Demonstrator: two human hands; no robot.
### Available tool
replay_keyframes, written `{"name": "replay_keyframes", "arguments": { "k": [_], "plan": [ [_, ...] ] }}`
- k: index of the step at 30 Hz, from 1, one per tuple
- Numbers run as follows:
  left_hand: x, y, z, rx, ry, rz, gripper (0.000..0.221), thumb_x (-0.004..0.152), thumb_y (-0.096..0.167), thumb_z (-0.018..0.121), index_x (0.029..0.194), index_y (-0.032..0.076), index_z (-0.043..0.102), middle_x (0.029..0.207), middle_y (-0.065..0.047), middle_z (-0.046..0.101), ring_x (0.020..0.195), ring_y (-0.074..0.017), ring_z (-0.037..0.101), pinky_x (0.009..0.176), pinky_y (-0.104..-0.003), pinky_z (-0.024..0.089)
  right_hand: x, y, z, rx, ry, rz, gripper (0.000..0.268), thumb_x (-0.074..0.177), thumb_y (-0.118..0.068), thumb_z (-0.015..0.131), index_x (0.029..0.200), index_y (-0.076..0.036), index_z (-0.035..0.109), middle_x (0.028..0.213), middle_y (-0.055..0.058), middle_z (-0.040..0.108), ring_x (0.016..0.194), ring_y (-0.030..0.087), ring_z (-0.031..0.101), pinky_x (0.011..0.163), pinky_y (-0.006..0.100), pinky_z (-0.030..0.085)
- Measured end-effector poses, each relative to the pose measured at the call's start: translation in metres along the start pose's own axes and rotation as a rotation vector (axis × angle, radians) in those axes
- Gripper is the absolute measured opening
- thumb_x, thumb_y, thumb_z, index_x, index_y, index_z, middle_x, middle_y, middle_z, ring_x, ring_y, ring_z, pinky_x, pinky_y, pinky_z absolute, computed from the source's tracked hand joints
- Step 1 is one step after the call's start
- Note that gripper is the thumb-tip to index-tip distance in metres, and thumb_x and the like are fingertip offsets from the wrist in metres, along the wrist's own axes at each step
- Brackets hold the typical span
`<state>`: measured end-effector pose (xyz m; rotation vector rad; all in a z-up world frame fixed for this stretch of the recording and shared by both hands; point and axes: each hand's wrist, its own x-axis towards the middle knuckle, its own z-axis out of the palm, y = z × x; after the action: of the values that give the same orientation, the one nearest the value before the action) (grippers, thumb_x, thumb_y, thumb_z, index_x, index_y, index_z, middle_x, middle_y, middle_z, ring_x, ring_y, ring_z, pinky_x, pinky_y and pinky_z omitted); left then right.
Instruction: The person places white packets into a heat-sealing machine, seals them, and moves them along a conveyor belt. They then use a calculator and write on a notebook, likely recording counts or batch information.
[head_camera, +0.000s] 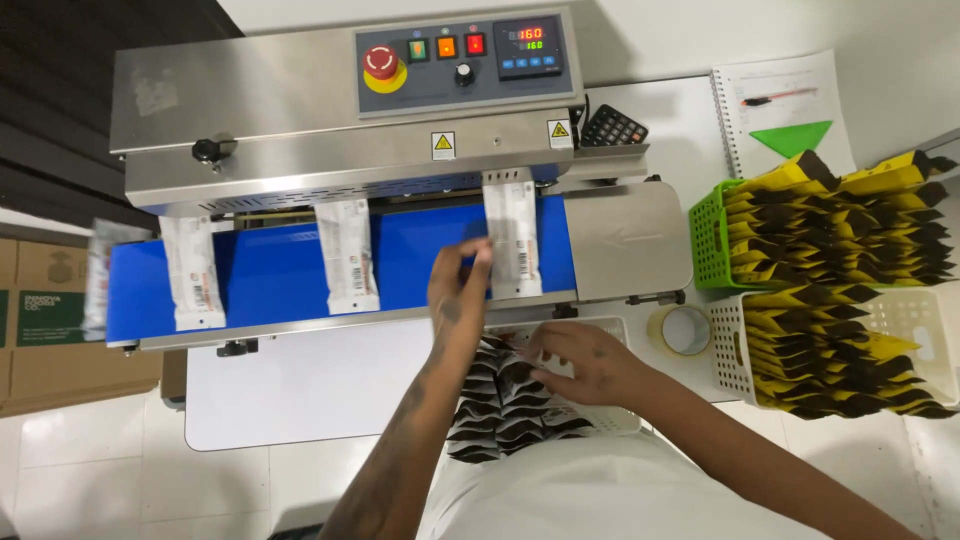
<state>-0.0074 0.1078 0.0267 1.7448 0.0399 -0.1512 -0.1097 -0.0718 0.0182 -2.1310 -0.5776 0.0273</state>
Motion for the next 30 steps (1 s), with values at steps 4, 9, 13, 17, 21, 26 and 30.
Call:
{"name": "replay_keyframes", "arguments": {
  "k": [4,9,13,17,21,26,30],
  "plan": [
    [-0.022,-0.009,-0.023,0.081,-0.086,0.095,0.023,0.102,0.034,0.065,0.107,0.012,0.073,0.101,-0.008,0.068,0.081,-0.0193,0.070,0.066,-0.029,0.056,0.004,0.020,0.009,-0.184,-0.074,-0.052,0.023,0.088,-0.014,0.079,0.105,-0.001,0.070,0.098,0.019,0.073,0.091,0.037,0.072,0.073,0.046,0.061],
    [-0.041,0.020,-0.036,0.195,-0.455,0.319,0.049,0.073,0.033,0.091,0.117,0.018,0.074,0.113,-0.011,0.072,0.080,-0.0279,0.069,0.068,-0.041,0.057,0.007,0.027,-0.003,0.036,0.053,-0.045,0.010,0.089,-0.004,0.075,0.099,-0.004,0.072,0.087,0.015,0.071,0.077,0.037,0.070,0.068,0.045,0.059],
    [-0.051,0.039,-0.012,0.403,-0.627,0.392,0.065,0.068,0.031,0.093,0.125,0.009,0.070,0.118,-0.024,0.070,0.108,-0.0469,0.066,0.092,-0.055,0.055,0.013,-0.019,-0.052,0.233,0.194,0.003,0.012,0.087,-0.002,0.076,0.099,-0.003,0.075,0.092,0.012,0.076,0.079,0.033,0.072,0.072,0.043,0.059],
    [-0.051,0.031,0.029,0.414,-0.506,0.199,0.050,0.080,0.029,0.086,0.121,0.004,0.072,0.109,-0.025,0.073,0.099,-0.0406,0.071,0.085,-0.048,0.058,0.007,-0.026,-0.082,0.357,0.212,0.179,0.041,0.079,-0.014,0.085,0.116,-0.002,0.070,0.104,0.013,0.075,0.096,0.026,0.070,0.086,0.042,0.056],
    [-0.045,0.054,0.052,0.355,-0.456,0.135,0.049,0.072,0.031,0.089,0.112,0.008,0.075,0.101,-0.019,0.076,0.097,-0.0342,0.074,0.083,-0.041,0.060,-0.021,0.009,-0.079,0.349,0.056,0.338,0.049,0.070,-0.006,0.092,0.114,0.006,0.072,0.095,0.018,0.077,0.092,0.029,0.071,0.083,0.049,0.058],
    [-0.037,0.094,0.068,0.297,-0.398,0.043,0.047,0.063,0.034,0.092,0.103,0.013,0.078,0.091,-0.012,0.079,0.095,-0.0270,0.076,0.081,-0.033,0.062,-0.023,0.014,-0.079,0.369,0.245,0.441,0.019,0.092,-0.021,0.077,0.090,-0.001,0.078,0.073,0.009,0.076,0.074,0.014,0.065,0.068,0.035,0.056],
    [-0.031,0.147,0.063,0.391,-0.499,-0.172,0.046,0.078,0.038,0.082,0.104,0.001,0.078,0.098,-0.020,0.078,0.092,-0.0301,0.076,0.084,-0.029,0.061,-0.017,-0.010,-0.090,0.401,0.275,0.529,0.009,0.089,-0.007,0.075,0.091,0.002,0.077,0.076,0.012,0.077,0.075,0.018,0.065,0.074,0.038,0.058]
  ]
}}
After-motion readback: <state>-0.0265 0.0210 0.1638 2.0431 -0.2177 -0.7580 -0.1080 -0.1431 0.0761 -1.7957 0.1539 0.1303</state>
